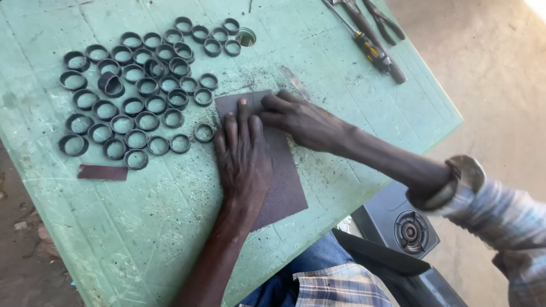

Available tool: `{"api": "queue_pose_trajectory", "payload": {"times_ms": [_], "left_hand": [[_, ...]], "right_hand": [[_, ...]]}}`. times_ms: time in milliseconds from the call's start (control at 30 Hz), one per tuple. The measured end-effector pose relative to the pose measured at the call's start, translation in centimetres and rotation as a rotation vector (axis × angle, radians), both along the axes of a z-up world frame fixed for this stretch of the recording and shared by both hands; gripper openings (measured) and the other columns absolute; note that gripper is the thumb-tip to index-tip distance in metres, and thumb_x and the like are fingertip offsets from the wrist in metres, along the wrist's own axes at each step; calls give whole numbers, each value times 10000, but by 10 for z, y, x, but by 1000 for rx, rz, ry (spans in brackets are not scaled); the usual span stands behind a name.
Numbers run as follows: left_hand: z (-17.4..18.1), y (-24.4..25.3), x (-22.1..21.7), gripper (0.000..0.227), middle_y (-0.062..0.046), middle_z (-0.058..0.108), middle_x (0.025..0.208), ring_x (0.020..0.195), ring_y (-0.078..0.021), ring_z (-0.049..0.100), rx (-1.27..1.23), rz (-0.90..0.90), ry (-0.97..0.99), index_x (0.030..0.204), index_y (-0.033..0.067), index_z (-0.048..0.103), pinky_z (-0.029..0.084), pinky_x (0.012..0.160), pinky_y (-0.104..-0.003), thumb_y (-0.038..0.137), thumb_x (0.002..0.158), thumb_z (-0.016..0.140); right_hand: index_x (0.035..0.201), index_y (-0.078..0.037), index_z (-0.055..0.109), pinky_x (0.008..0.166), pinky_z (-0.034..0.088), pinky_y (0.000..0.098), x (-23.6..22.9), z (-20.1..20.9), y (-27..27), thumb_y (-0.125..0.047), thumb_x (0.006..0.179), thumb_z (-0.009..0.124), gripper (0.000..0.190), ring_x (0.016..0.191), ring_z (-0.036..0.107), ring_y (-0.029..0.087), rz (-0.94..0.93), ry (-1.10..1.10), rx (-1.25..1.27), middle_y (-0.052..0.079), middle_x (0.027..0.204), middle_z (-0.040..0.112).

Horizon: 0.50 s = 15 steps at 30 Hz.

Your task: The recorder uses sandpaper to smooth the edges of circular metal rings.

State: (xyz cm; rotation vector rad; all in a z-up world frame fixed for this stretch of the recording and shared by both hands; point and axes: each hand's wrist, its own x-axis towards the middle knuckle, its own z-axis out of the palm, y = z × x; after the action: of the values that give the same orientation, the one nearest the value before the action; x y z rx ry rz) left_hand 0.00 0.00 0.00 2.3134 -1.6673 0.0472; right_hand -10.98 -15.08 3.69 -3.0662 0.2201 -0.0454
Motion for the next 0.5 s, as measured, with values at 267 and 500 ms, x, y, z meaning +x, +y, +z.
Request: {"api": "queue_pose_trajectory", "payload": {"times_ms": [267,500], "left_hand": [[-3,7,0,592,-159,331,1646,1444,-331,375,-33,-4,-26,1406,33,472,325,1151,-483,218,886,687],[15,-3,5,604,-217,355,1610,1421,-358,378,3,-27,21,1393,-33,475,341,1115,-506,176,857,657]], "right_hand": [[1280,-21,627,1016,504,425,-10,12,27,27,766,646,517,1142,533,325,14,-86,68,173,1272,555],[1141,-69,596,877,548,330,-59,10,21,-218,1088,514,178,965,611,179,-390,-377,947,54,1071,635]]}}
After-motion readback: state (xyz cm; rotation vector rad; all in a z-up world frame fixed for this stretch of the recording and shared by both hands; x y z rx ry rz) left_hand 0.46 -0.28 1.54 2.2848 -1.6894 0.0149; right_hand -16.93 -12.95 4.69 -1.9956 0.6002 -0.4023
